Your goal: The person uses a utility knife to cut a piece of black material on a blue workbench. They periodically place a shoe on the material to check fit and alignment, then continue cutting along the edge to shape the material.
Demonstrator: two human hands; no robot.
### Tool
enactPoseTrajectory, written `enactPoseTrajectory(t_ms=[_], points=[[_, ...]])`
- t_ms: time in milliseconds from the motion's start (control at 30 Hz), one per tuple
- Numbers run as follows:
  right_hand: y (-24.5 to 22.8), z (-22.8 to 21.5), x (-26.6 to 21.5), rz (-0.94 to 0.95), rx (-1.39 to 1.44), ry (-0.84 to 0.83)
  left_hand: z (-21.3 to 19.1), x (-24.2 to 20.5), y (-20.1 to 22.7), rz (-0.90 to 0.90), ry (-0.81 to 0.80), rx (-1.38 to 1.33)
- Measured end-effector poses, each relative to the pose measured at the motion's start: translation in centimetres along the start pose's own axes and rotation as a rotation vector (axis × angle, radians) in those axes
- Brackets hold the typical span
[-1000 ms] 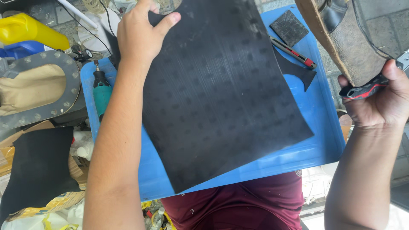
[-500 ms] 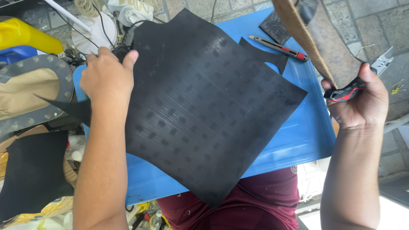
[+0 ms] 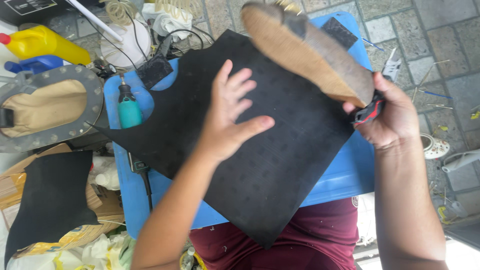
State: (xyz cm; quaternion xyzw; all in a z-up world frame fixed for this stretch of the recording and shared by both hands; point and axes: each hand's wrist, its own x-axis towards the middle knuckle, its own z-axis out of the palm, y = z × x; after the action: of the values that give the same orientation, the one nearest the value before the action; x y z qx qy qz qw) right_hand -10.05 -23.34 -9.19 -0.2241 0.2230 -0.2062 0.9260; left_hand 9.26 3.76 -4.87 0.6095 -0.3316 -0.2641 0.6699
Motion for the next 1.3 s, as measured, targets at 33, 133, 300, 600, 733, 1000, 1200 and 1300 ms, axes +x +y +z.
enactPoseTrajectory(t_ms=[33, 133, 300, 600, 733, 1000, 1200, 1300], points=[[1.0, 0.6, 0.0, 0.015, -0.028, 0.01, 1.6, 0.0, -0.5, -0.024, 0.024, -0.195], [3.3, 2.0, -0.2, 0.035, -0.156, -0.041, 4.2, 0.5, -2.0, -0.024, 0.131, -0.464], [2.7, 3.5, -1.7, -0.044, -0.463, -0.055, 3.1, 1.8, -2.3, -0.12, 0.252, -0.591], [-2.3, 2.3, -3.6, 0.019, -1.748, 0.461, -4.2, 0.3, -3.5, 0.075, 0.233, -0.698], [-1.4, -0.1, -3.8, -0.104, -1.374, 0.31, -5.6, -0.7, -5.4, 0.068, 0.206, -0.698], [1.4, 0.0, -4.6, -0.361, -0.569, -0.147, -6.6, -0.1, -8.2, -0.011, 0.144, -0.914], [1.9, 5.1, 0.1, -0.312, -0.797, -0.397, -7.6, 0.1, -8.0, -0.054, 0.215, -1.099], [2.3, 7.3, 2.1, -0.249, -1.097, -0.285, -7.5, 0.3, -8.1, -0.072, 0.285, -1.138]])
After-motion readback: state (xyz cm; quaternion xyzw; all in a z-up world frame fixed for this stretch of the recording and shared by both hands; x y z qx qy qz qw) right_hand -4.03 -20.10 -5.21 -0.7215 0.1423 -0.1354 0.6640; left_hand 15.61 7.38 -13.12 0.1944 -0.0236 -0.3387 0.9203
